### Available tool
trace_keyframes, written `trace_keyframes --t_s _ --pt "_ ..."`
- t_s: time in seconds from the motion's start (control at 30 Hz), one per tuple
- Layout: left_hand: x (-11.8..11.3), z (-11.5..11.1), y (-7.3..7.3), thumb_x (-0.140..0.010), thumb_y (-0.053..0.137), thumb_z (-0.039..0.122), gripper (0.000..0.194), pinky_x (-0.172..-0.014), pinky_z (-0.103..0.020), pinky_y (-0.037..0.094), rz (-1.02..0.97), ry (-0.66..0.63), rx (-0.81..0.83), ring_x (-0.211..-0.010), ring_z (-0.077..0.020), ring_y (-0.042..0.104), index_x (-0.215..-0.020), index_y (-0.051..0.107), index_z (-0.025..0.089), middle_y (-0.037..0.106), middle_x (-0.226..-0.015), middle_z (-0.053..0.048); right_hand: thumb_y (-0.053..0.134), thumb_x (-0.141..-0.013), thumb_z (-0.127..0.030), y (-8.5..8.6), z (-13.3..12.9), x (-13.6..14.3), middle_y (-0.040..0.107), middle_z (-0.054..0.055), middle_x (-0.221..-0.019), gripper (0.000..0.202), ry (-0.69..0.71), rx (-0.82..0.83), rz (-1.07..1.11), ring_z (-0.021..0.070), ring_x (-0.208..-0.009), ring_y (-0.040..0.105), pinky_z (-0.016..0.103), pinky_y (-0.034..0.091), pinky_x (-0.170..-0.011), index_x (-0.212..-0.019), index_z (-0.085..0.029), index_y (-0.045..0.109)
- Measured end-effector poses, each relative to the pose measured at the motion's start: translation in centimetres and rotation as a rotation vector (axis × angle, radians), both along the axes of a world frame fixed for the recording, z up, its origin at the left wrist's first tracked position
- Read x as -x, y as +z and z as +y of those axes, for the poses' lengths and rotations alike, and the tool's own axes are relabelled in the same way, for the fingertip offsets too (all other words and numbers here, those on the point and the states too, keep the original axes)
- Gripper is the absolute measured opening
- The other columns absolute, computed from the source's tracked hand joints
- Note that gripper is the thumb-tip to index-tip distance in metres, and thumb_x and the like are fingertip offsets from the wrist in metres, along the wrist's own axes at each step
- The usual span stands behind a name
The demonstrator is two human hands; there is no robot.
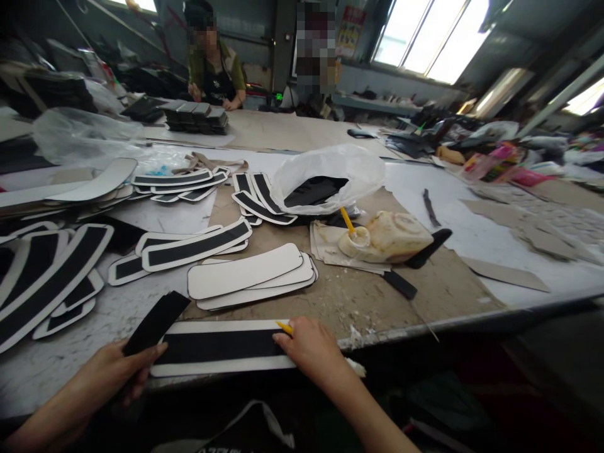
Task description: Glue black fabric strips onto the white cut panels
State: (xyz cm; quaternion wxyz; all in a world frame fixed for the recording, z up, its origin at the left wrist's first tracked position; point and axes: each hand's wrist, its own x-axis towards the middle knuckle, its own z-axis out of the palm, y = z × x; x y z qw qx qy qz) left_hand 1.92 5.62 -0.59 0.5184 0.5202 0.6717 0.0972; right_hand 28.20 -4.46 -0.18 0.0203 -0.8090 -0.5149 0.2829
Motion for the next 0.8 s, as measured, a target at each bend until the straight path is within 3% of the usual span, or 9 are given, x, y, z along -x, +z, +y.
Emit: trace_keyframes --t_s 0.1,0.23,0.37,0.5,0.7,0.8 --pt "0.1 0.0 -0.1 -0.058 0.056 0.054 0.037 -0.032 -0.021 0.029 0.004 -0.008 -0.012 -0.027 -0.0111 0.039 -0.051 0.041 0.021 0.043 -0.029 0.003 0.046 -0.080 -0.046 0.2 -0.5 -0.4 0.067 0.011 -0.076 0.033 -0.010 0.009 -0.160 0.0266 -0.077 0.062 0.029 0.037 -0.062 -0.078 -0.019 0.064" --pt "0.3 0.1 -0.6 -0.057 0.056 0.053 0.037 -0.032 -0.022 0.030 -0.042 -0.004 -0.013 -0.027 -0.0119 0.040 -0.047 0.040 0.021 0.043 -0.028 0.002 0.037 -0.087 -0.039 0.4 -2.3 -1.6 0.066 0.011 -0.074 0.030 -0.143 -0.009 -0.344 0.0267 -0.074 0.062 0.030 0.037 -0.059 -0.083 -0.019 0.059" --pt "0.5 0.1 -0.7 -0.059 0.056 0.052 0.039 -0.032 -0.021 0.030 -0.032 -0.013 -0.036 -0.027 -0.0117 0.041 -0.044 0.041 0.020 0.043 -0.028 0.001 0.028 -0.090 -0.036 0.0 -4.1 -1.5 0.062 0.005 -0.066 0.033 -0.203 -0.125 -0.166 0.0188 -0.063 0.059 0.026 0.038 -0.058 -0.073 -0.021 0.053" --pt "0.5 -0.1 -0.4 -0.062 0.056 0.049 0.036 -0.032 -0.020 0.029 -0.016 0.014 -0.001 -0.027 -0.0102 0.038 -0.048 0.042 0.020 0.043 -0.029 0.002 0.027 -0.091 -0.040 -0.7 -4.7 -0.1 0.059 0.003 -0.062 0.037 -0.232 -0.211 -0.025 0.0172 -0.058 0.056 0.025 0.037 -0.054 -0.067 -0.021 0.048" --pt "0.7 -0.1 -0.7 -0.061 0.058 0.049 0.034 -0.032 -0.021 0.030 -0.053 0.003 -0.031 -0.028 -0.0110 0.039 -0.051 0.042 0.020 0.044 -0.030 0.003 0.041 -0.087 -0.028 -1.2 -4.8 0.9 0.060 0.004 -0.084 0.018 -0.191 -0.453 -0.079 0.0175 -0.077 0.056 0.026 0.039 -0.070 -0.083 -0.021 0.057" --pt "0.9 0.1 -0.9 -0.061 0.058 0.049 0.035 -0.032 -0.022 0.030 -0.047 -0.011 -0.030 -0.027 -0.0113 0.040 -0.049 0.042 0.020 0.044 -0.029 0.003 0.047 -0.083 -0.024 -1.3 -4.7 1.2 0.059 0.003 -0.092 0.016 -0.175 -0.454 -0.025 0.0168 -0.082 0.057 0.026 0.040 -0.078 -0.092 -0.024 0.060"
